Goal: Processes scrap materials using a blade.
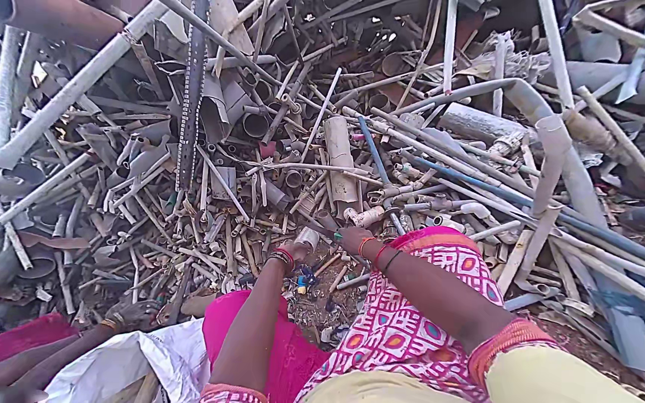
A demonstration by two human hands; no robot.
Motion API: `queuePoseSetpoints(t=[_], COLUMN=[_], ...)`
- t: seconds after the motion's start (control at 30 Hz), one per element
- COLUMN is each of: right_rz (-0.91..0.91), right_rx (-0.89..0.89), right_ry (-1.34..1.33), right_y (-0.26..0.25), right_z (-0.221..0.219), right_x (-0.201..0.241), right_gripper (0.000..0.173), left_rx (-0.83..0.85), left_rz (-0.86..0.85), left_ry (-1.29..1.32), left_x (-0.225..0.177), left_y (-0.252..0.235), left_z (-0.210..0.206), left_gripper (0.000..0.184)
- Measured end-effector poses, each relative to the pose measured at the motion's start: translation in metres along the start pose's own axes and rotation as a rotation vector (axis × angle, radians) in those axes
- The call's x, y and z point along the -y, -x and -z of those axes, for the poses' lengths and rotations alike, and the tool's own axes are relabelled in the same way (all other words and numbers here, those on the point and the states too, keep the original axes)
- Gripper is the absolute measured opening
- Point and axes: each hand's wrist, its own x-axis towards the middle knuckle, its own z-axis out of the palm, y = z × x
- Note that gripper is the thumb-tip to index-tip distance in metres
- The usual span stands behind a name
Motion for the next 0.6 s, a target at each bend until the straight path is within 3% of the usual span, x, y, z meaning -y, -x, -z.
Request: queuePoseSetpoints(t=[0.1,0.2,0.37,0.5,0.6], right_rz=[-0.126,-0.173,-0.122,0.008,0.116], right_rx=[-0.011,-0.012,-0.031,-0.041,-0.083], right_ry=[-0.045,-0.178,-0.809,-1.264,-1.297], right_y=[0.002,-0.001,-0.019,-0.007,0.005], right_z=[0.015,0.011,-0.002,0.003,0.009], right_x=[0.003,-0.01,-0.011,0.006,0.014], right_gripper=[0.042,0.044,0.061,0.049,0.043], left_rx=[-0.084,-0.118,-0.003,0.14,0.116], left_rz=[0.056,0.083,-0.083,-0.227,-0.357], left_ry=[0.376,0.555,0.853,0.84,0.698], left_x=[0.005,0.015,0.003,0.005,0.006], left_y=[0.01,0.013,0.036,0.046,0.048], left_z=[-0.006,-0.003,-0.007,-0.013,-0.02], left_gripper=[0.034,0.028,0.024,0.027,0.045])
